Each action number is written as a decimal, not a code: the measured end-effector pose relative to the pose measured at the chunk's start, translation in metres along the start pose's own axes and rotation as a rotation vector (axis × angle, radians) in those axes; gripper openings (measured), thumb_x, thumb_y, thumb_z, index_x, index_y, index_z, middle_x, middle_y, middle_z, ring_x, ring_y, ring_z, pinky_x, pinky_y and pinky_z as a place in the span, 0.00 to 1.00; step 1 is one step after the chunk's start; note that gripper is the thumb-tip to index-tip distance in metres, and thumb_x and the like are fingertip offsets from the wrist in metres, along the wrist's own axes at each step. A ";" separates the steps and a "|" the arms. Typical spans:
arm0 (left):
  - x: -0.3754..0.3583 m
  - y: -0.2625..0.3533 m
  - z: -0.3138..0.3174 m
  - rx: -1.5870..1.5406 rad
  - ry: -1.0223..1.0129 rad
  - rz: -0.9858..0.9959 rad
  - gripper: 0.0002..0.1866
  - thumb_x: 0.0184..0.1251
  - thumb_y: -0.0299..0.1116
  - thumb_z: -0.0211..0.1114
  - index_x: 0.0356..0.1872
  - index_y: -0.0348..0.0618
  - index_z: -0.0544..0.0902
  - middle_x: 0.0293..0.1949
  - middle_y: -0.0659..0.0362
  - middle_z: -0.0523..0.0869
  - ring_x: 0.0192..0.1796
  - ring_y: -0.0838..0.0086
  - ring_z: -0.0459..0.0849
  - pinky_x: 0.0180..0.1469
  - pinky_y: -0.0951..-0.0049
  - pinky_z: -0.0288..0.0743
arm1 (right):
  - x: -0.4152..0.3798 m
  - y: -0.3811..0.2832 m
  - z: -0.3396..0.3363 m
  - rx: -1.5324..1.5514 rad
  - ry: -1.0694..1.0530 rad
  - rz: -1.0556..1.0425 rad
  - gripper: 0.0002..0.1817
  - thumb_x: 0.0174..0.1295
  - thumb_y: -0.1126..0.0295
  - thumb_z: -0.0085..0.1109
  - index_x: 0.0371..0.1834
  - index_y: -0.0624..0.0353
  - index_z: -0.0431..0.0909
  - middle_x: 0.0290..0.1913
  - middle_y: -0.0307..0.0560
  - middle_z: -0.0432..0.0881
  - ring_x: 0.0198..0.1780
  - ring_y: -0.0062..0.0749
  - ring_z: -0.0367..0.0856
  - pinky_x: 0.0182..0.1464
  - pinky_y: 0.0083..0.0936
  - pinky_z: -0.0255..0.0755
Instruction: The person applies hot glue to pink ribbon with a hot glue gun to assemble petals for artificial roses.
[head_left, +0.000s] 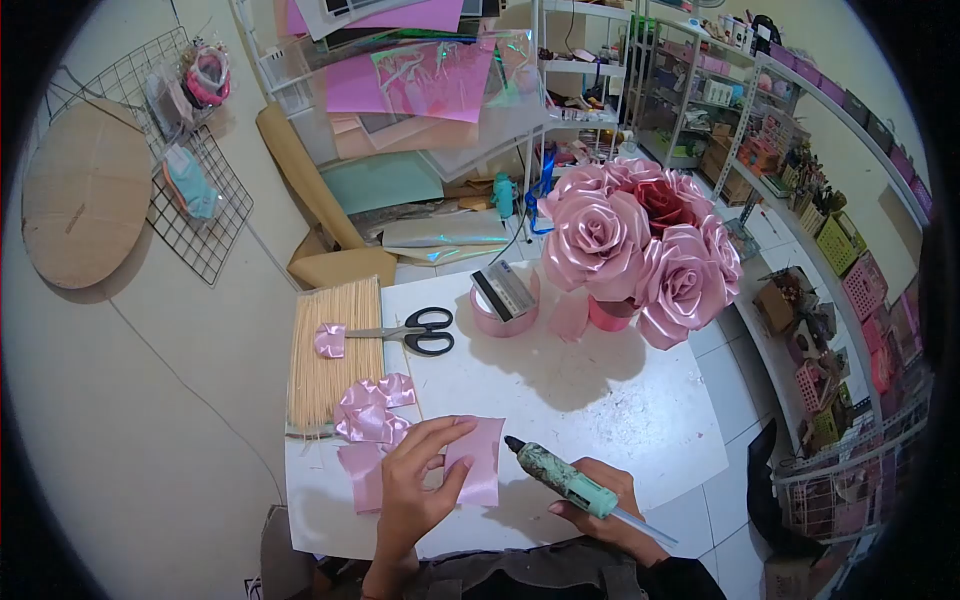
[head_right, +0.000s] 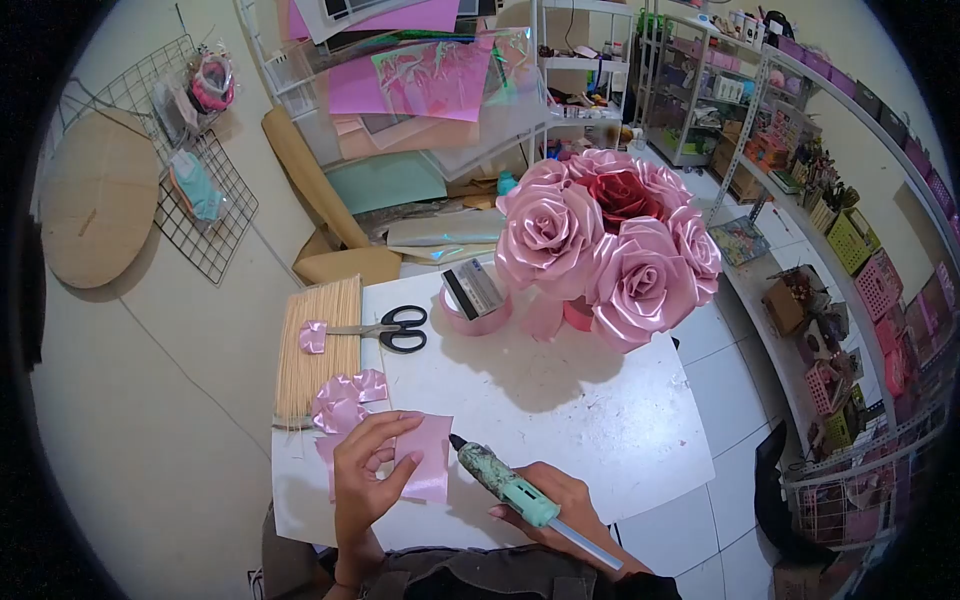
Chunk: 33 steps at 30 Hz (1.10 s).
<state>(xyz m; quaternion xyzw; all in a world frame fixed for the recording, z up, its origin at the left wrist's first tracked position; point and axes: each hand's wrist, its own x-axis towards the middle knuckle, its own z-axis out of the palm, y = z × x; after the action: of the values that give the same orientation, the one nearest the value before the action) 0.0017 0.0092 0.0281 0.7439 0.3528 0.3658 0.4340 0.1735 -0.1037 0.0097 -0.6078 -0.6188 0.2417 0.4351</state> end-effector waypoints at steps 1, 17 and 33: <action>0.000 0.000 0.000 -0.002 -0.001 -0.005 0.18 0.44 0.15 0.60 0.41 0.38 0.77 0.43 0.55 0.75 0.42 0.75 0.76 0.36 0.84 0.75 | 0.001 0.000 0.000 0.001 -0.002 0.006 0.16 0.42 0.66 0.66 0.30 0.65 0.74 0.27 0.47 0.76 0.27 0.34 0.77 0.28 0.23 0.72; -0.002 0.005 -0.002 -0.020 -0.067 0.030 0.18 0.44 0.15 0.60 0.41 0.36 0.77 0.42 0.53 0.76 0.43 0.73 0.77 0.38 0.82 0.76 | 0.002 0.002 0.004 -0.083 -0.053 -0.018 0.15 0.44 0.63 0.65 0.26 0.63 0.74 0.24 0.46 0.76 0.25 0.32 0.77 0.26 0.22 0.71; -0.004 0.006 -0.002 -0.083 -0.069 0.001 0.17 0.44 0.16 0.60 0.40 0.40 0.79 0.41 0.54 0.78 0.42 0.72 0.78 0.36 0.79 0.79 | -0.001 0.009 0.000 -0.026 0.108 0.106 0.13 0.44 0.65 0.64 0.24 0.62 0.74 0.20 0.43 0.71 0.20 0.33 0.71 0.22 0.25 0.66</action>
<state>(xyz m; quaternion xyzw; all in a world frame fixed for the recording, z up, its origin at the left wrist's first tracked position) -0.0006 0.0040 0.0337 0.7377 0.3218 0.3546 0.4759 0.1785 -0.1031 0.0019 -0.6573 -0.5645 0.2231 0.4467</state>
